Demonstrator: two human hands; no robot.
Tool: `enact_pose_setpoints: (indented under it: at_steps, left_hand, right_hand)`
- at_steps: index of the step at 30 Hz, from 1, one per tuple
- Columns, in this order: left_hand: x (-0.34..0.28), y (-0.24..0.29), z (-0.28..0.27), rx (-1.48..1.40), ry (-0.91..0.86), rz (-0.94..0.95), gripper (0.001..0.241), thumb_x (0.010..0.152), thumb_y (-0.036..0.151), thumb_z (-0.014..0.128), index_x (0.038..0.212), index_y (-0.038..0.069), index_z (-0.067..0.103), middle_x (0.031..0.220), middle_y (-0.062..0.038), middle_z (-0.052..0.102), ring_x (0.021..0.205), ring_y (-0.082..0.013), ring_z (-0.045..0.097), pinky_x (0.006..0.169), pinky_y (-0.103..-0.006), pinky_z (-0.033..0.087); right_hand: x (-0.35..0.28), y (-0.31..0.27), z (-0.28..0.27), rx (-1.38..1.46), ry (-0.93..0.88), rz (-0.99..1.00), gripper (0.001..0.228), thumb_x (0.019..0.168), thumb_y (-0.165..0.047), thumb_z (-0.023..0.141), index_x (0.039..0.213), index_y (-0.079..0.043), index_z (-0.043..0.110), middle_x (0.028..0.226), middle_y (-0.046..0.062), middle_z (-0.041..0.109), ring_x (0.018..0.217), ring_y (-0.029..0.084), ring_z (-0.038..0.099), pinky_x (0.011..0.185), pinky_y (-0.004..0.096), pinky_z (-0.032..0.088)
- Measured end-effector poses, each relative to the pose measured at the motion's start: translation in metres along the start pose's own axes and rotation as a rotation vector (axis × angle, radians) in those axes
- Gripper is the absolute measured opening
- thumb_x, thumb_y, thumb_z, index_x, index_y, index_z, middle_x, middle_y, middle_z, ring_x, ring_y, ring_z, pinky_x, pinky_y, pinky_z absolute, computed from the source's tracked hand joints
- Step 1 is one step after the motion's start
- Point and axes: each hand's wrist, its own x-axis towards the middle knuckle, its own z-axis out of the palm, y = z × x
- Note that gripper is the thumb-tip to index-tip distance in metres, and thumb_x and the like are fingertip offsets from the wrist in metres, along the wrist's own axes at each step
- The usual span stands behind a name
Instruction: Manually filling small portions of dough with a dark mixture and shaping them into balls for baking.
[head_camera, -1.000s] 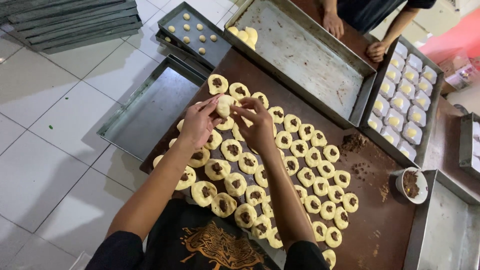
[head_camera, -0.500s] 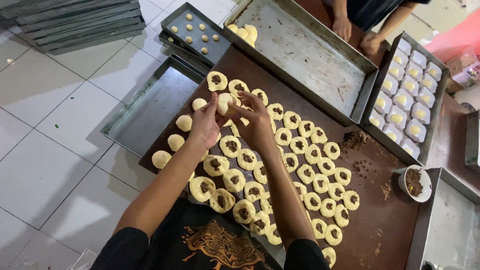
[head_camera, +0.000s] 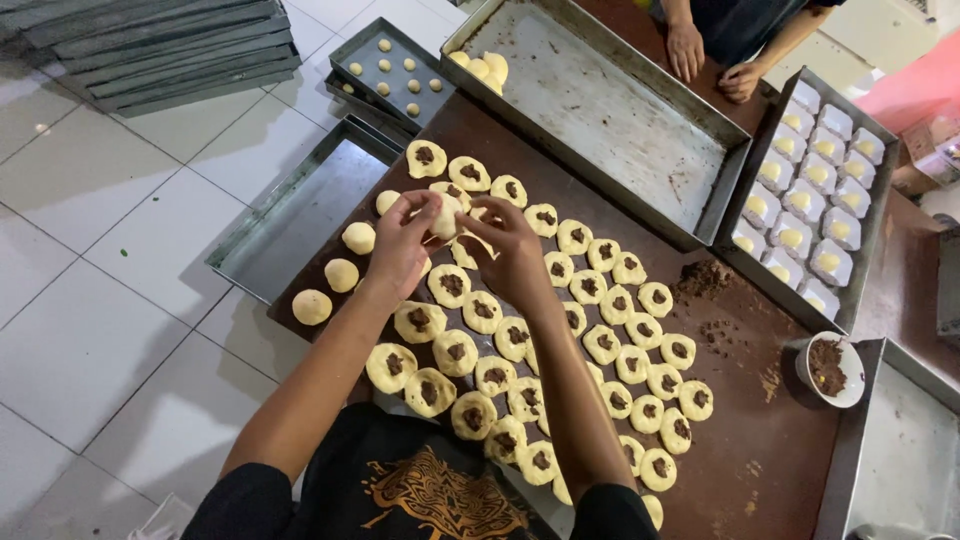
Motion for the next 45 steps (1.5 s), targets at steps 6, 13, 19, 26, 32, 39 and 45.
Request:
enact_pose_setpoints:
  at_steps: [6,13,19,26,32,39,45]
  left_hand:
    - [-0.022,0.005,0.017,0.416,-0.014,-0.041,0.049,0.110,0.043,0.048,0.135,0.008,0.071,0.113,-0.014,0.073,0.096,-0.0128,0.071,0.090,-0.0313,0.062]
    - [-0.033,0.003,0.016,-0.041,-0.028,-0.105,0.040,0.109,0.020,0.049,0.143,0.001,0.058,0.130,-0.011,0.064,0.111,-0.0170,0.066,0.097,-0.0352,0.058]
    - [-0.045,0.020,0.020,0.201,-0.019,-0.142,0.044,0.110,0.025,0.043,0.147,0.005,0.058,0.131,-0.010,0.066,0.108,-0.0158,0.067,0.095,-0.0325,0.060]
    - [-0.033,0.012,-0.003,0.175,-0.110,-0.053,0.048,0.107,0.021,0.052,0.152,0.006,0.049,0.139,-0.005,0.062,0.118,-0.0097,0.064,0.105,-0.0258,0.055]
    - [-0.025,0.021,-0.013,-0.064,-0.007,-0.144,0.046,0.106,0.019,0.056,0.149,0.006,0.053,0.128,-0.008,0.068,0.110,-0.0137,0.066,0.099,-0.0322,0.057]
    - [-0.001,0.021,-0.053,-0.073,-0.153,-0.054,0.044,0.110,0.020,0.050,0.152,0.009,0.054,0.141,-0.001,0.063,0.117,-0.0082,0.064,0.107,-0.0275,0.053]
    - [0.020,0.039,-0.077,-0.049,-0.032,-0.117,0.041,0.107,0.023,0.056,0.145,0.007,0.060,0.129,-0.005,0.070,0.107,-0.0134,0.068,0.092,-0.0308,0.060]
  right_hand:
    - [-0.015,0.017,-0.005,-0.111,-0.007,-0.223,0.015,0.087,-0.005,0.083,0.101,-0.007,0.078,0.109,0.013,0.077,0.097,0.022,0.076,0.082,0.030,0.067]
    - [-0.021,0.006,-0.006,0.054,-0.063,-0.048,0.016,0.091,-0.003,0.079,0.107,-0.004,0.078,0.111,0.013,0.074,0.096,0.022,0.077,0.079,0.029,0.067]
    - [-0.025,0.014,0.004,-0.090,-0.050,-0.167,0.016,0.088,-0.005,0.081,0.104,-0.006,0.078,0.112,0.012,0.074,0.096,0.022,0.078,0.080,0.030,0.069]
    - [-0.018,0.017,0.018,-0.034,-0.016,-0.129,0.019,0.093,-0.002,0.081,0.112,-0.007,0.077,0.109,0.008,0.077,0.096,0.018,0.079,0.082,0.028,0.070]
    - [0.000,-0.004,0.033,-0.013,0.017,-0.110,0.024,0.086,0.000,0.081,0.110,-0.002,0.078,0.111,0.014,0.072,0.091,0.020,0.075,0.075,0.028,0.067]
    - [0.013,0.004,0.061,0.131,0.022,0.093,0.013,0.093,0.000,0.077,0.105,-0.005,0.077,0.103,0.007,0.078,0.095,0.016,0.079,0.082,0.027,0.070]
    - [0.028,0.008,0.089,0.009,-0.085,0.026,0.018,0.091,0.002,0.076,0.108,-0.003,0.078,0.115,0.014,0.072,0.100,0.022,0.076,0.084,0.029,0.067]
